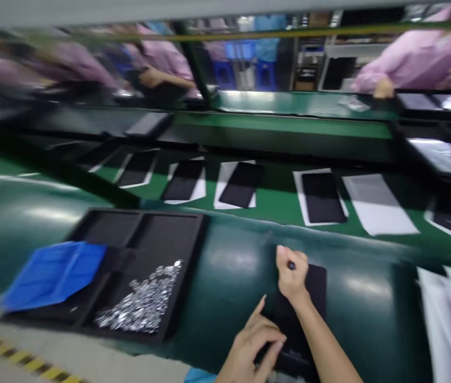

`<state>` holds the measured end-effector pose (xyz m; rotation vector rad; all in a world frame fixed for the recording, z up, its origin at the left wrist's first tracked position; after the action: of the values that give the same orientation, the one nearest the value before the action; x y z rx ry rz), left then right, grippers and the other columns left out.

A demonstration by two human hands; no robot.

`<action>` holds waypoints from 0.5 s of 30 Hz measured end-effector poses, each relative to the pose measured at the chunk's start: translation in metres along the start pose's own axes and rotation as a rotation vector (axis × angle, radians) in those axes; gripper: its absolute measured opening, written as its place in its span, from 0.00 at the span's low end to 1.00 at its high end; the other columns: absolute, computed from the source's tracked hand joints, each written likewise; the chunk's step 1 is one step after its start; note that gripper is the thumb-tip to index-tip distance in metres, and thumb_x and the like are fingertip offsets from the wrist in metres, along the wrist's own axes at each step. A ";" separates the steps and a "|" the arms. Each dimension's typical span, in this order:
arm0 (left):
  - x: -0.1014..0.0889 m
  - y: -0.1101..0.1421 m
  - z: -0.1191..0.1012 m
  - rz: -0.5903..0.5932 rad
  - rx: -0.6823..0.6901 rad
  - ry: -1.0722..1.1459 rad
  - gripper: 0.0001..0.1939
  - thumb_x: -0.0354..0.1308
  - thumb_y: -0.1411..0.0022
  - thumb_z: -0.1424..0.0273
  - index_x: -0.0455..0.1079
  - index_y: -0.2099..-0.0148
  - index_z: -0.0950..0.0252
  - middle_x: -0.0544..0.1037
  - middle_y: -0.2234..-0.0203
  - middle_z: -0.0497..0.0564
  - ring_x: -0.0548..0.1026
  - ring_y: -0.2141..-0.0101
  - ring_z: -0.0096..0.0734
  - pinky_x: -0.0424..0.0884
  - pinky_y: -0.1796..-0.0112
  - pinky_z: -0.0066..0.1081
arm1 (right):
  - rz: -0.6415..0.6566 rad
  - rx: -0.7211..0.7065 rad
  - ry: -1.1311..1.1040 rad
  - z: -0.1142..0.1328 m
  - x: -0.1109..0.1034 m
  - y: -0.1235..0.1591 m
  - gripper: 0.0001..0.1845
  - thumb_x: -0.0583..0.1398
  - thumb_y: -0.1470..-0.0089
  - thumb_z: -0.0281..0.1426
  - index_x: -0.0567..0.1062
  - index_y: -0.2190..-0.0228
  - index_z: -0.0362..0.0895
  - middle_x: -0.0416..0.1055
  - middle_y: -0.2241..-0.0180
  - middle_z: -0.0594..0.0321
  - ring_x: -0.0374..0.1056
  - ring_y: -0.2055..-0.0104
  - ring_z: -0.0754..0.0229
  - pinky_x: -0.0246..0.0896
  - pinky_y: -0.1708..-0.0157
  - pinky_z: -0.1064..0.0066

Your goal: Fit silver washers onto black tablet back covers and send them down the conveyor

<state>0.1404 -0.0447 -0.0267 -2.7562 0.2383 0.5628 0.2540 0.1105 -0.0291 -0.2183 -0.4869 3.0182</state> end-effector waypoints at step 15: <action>0.008 0.021 -0.021 0.088 -0.146 0.199 0.06 0.57 0.23 0.71 0.76 0.54 0.59 0.83 0.65 0.50 0.84 0.63 0.33 0.71 0.32 0.53 | 0.008 0.635 0.395 0.045 -0.180 0.142 0.30 0.67 0.39 0.54 0.80 0.43 0.51 0.81 0.45 0.51 0.77 0.43 0.43 0.77 0.48 0.58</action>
<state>0.1506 -0.0724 -0.0173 -2.9577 0.3796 0.3381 0.4172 -0.0554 -0.0093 -0.7298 0.4928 2.8385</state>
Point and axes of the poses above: each hand's wrist, its own y-axis away from the middle knuckle, its own x-axis out of the palm, z = x × y, the point moved 4 cm from there along -y, towards the middle knuckle
